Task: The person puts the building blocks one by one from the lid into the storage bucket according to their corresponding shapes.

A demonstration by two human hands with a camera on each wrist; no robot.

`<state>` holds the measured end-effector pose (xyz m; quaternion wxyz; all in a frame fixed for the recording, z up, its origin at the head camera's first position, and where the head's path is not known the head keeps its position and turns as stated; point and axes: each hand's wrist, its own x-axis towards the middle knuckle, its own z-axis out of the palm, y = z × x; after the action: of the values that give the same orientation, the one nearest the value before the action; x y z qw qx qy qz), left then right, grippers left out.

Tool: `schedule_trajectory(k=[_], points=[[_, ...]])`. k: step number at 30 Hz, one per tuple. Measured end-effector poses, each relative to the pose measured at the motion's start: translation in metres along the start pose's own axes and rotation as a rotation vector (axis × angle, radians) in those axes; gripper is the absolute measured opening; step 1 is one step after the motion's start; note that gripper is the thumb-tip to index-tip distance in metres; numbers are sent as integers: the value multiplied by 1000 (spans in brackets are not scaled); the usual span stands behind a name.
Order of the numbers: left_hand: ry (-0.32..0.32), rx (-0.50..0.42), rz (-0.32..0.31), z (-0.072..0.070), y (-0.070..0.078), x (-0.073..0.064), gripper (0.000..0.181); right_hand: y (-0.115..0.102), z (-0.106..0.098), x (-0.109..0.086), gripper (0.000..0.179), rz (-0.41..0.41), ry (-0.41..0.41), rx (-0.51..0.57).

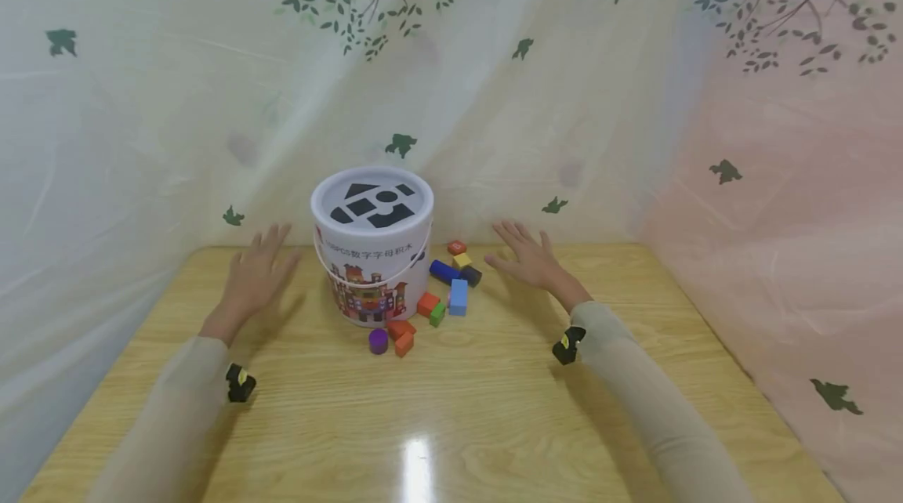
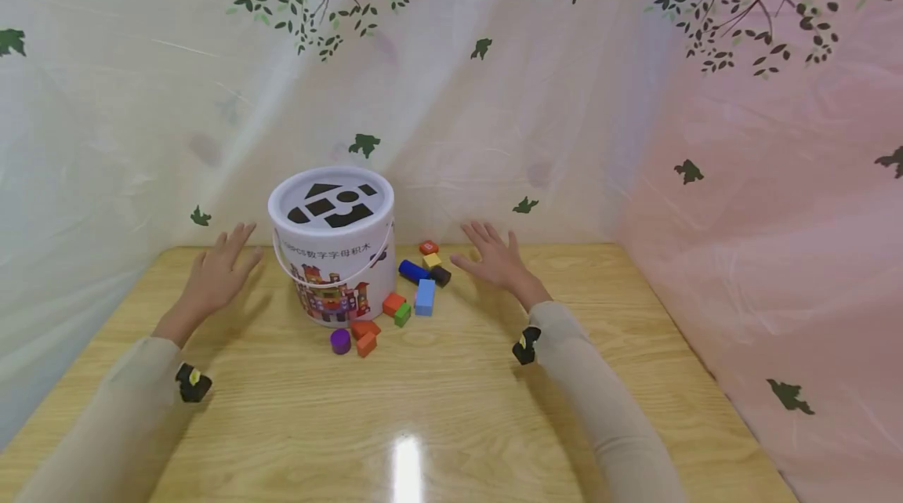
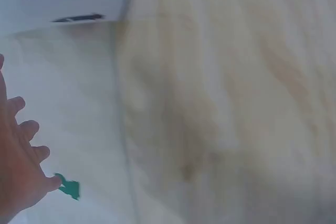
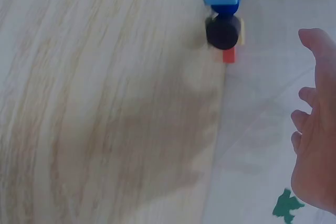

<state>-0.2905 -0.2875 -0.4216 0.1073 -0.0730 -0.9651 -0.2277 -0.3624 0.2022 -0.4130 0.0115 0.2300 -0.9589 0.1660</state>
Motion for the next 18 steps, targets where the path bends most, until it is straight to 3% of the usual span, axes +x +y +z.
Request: schedule_trajectory(k=[8,13,18], points=[[163,-343,50,-19,33,13,63,-18,-6,3,81,-90,-1,23],[192,-570,47,-28,62,18,61,-34,-7,4,80,-140,-21,11],[194,-731,70,-31,87,26,61,-47,-5,4,82,-166,-57,-15]])
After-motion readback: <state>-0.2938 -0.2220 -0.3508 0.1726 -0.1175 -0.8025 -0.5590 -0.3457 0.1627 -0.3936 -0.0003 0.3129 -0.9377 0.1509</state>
